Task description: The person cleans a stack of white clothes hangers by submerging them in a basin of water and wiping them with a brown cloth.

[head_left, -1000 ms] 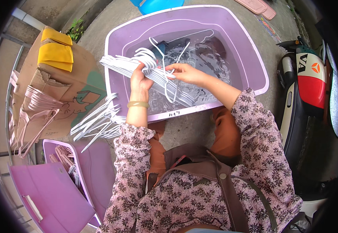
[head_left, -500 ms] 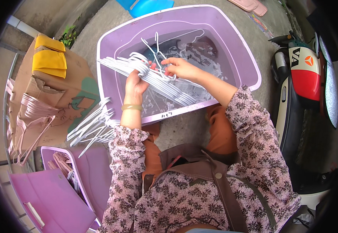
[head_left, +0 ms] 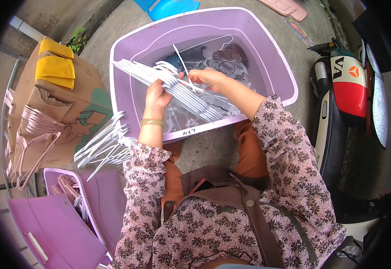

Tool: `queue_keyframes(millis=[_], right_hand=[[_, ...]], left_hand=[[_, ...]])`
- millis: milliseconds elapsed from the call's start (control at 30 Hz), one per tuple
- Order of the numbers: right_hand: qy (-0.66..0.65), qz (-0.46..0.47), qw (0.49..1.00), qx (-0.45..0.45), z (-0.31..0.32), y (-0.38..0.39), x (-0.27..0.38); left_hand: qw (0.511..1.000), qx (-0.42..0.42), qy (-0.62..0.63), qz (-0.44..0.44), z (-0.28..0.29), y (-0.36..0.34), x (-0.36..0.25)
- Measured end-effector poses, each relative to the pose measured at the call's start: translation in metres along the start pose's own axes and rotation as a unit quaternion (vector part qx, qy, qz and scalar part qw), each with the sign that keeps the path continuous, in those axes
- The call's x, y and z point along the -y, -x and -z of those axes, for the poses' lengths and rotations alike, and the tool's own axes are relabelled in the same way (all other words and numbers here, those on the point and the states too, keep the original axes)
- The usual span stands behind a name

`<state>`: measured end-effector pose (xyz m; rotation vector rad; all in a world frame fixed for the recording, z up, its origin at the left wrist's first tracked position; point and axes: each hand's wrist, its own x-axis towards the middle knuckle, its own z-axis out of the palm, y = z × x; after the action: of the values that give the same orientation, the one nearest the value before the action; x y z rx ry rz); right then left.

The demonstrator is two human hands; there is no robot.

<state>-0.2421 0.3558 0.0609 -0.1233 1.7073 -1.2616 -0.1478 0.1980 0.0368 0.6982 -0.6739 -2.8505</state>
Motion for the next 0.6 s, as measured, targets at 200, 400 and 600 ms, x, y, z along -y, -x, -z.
queue_keyframes(millis=[200, 400, 600], right_hand=[[-0.107, 0.008, 0.991, 0.082, 0.042, 0.032, 0.013], [-0.281, 0.071, 0.951, 0.111, 0.060, 0.044, 0.011], [-0.246, 0.129, 0.959, 0.051, 0.054, 0.047, -0.002]], left_hand=[[0.999, -0.042, 0.012, -0.002, -0.005, 0.004, -0.010], [0.998, -0.025, 0.050, -0.015, -0.005, 0.001, -0.004], [0.997, -0.023, 0.068, -0.006, -0.003, -0.003, 0.004]])
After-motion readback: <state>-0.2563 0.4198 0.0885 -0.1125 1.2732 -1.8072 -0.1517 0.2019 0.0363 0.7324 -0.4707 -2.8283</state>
